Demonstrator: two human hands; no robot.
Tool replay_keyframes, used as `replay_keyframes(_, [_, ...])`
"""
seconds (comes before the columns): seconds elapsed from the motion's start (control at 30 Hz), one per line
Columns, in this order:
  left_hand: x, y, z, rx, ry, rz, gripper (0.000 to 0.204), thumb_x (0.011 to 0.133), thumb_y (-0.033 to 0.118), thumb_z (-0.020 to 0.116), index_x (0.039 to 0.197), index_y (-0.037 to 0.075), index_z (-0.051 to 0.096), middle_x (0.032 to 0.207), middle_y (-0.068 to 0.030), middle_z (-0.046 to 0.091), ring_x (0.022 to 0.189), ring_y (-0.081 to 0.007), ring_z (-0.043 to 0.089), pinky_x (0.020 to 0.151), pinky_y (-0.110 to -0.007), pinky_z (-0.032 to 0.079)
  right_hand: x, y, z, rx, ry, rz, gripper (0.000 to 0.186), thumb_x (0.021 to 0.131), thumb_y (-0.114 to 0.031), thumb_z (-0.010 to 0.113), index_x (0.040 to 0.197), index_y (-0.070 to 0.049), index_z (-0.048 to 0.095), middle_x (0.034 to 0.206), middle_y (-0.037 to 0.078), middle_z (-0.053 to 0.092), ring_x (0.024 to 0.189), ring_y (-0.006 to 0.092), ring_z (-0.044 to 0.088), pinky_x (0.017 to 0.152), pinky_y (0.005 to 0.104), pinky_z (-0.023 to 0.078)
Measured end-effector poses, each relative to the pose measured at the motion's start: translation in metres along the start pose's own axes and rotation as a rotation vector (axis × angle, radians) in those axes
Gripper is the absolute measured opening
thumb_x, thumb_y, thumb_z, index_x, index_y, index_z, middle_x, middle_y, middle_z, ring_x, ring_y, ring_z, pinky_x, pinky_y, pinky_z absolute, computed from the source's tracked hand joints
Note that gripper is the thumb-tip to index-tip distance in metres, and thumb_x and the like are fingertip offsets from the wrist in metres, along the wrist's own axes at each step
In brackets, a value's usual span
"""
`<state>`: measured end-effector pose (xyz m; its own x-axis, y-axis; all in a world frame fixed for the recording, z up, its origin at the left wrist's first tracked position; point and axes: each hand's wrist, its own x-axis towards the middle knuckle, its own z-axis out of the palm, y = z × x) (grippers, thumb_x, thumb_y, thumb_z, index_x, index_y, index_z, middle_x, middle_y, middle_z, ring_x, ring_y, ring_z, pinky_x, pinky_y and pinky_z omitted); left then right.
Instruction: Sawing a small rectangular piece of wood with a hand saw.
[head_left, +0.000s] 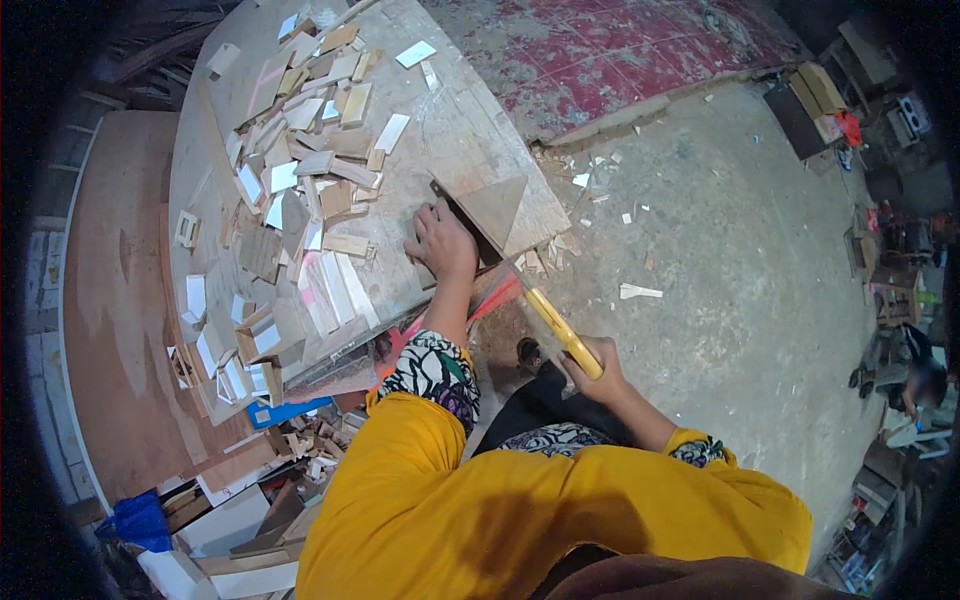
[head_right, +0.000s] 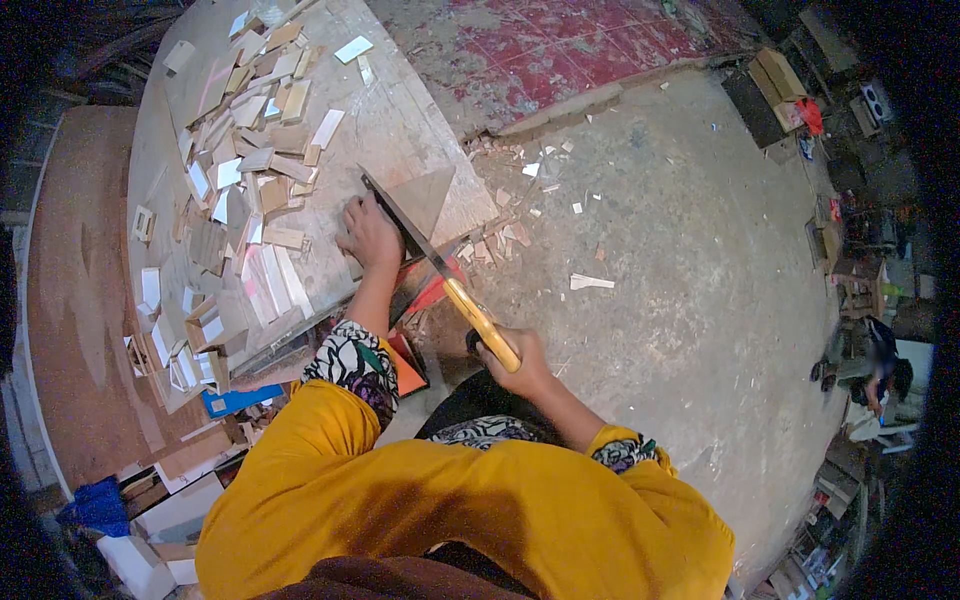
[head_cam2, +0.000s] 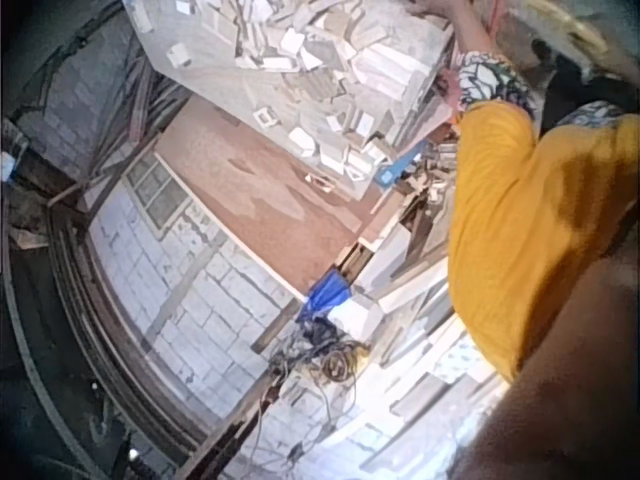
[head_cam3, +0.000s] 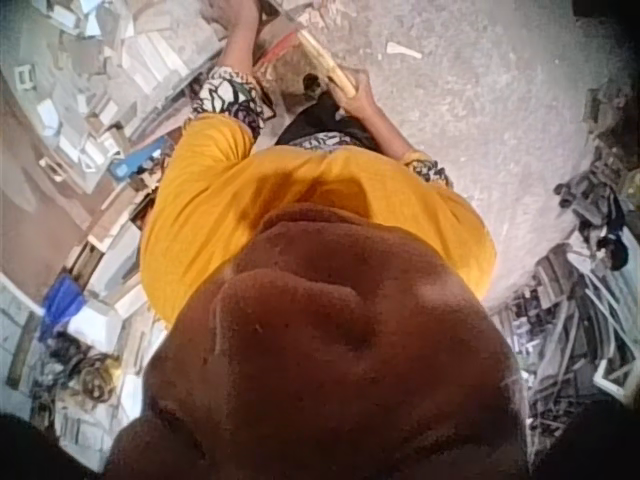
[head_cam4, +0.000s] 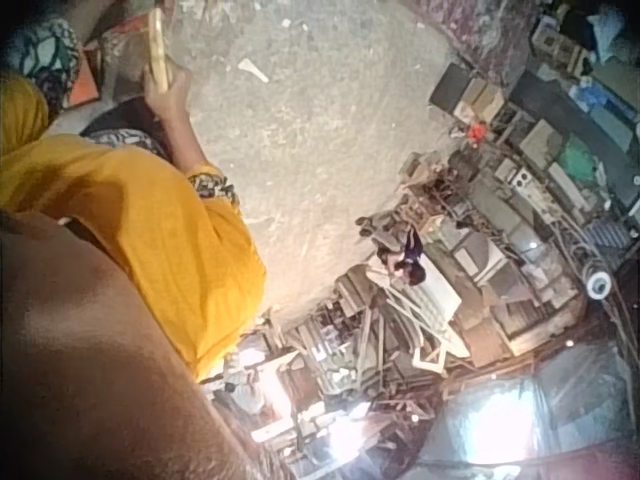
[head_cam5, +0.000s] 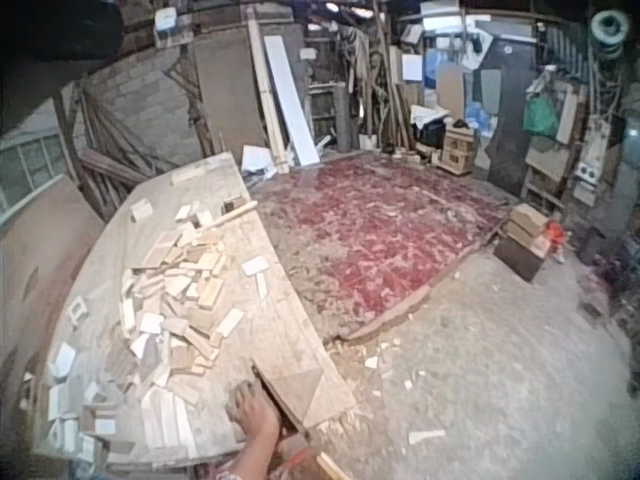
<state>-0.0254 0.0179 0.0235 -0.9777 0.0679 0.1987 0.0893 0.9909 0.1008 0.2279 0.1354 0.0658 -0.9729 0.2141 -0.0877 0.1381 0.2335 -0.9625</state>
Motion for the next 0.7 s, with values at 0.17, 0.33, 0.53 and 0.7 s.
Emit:
replay_keyframes(0.17, [0.007,-0.001,0.01,0.005,-0.005,0.015,0.028,0.087,0.014,0.042,0.113,0.016,0.051,0.12,-0.0049,0.045,0.117,-0.0201,0.04,0.085,-0.053,0.031,0.067,0.006,0.024,-0.14,0.023,-0.094,0.019,0.074,-0.016,0.063,0.09,-0.006,0.064,0.075,0.021,0.06,0.066,0.0361,0.06,0.06,0.0371,0.047])
replay_keyframes(0.33, [0.005,-0.005,0.011,-0.069,0.059,0.007,0.027,0.088,0.016,0.042,0.113,0.014,0.051,0.119,-0.0047,0.046,0.117,-0.0203,0.04,0.085,-0.054,0.031,0.027,0.003,0.016,-0.185,0.112,-0.096,0.016,0.074,-0.017,0.063,0.086,-0.006,0.063,0.073,0.019,0.06,0.064,0.0359,0.059,0.058,0.038,0.046])
replay_keyframes(0.53, [0.01,0.004,0.002,0.004,0.047,-0.022,0.026,0.087,0.02,0.046,0.111,0.012,0.051,0.116,-0.0075,0.046,0.113,-0.0242,0.042,0.084,-0.056,0.031,0.016,-0.002,0.003,-0.111,0.058,-0.03,0.014,0.074,-0.012,0.062,0.086,-0.005,0.063,0.068,0.017,0.059,0.061,0.032,0.059,0.057,0.033,0.046])
replay_keyframes(0.7, [0.016,-0.002,0.004,0.018,0.054,-0.076,0.027,0.085,0.02,0.047,0.111,0.012,0.05,0.117,-0.0098,0.046,0.114,-0.0263,0.041,0.082,-0.057,0.032,0.045,0.0,-0.025,-0.019,-0.052,0.014,0.013,0.072,-0.015,0.063,0.078,-0.004,0.059,0.068,0.017,0.058,0.06,0.0343,0.058,0.056,0.0363,0.046])
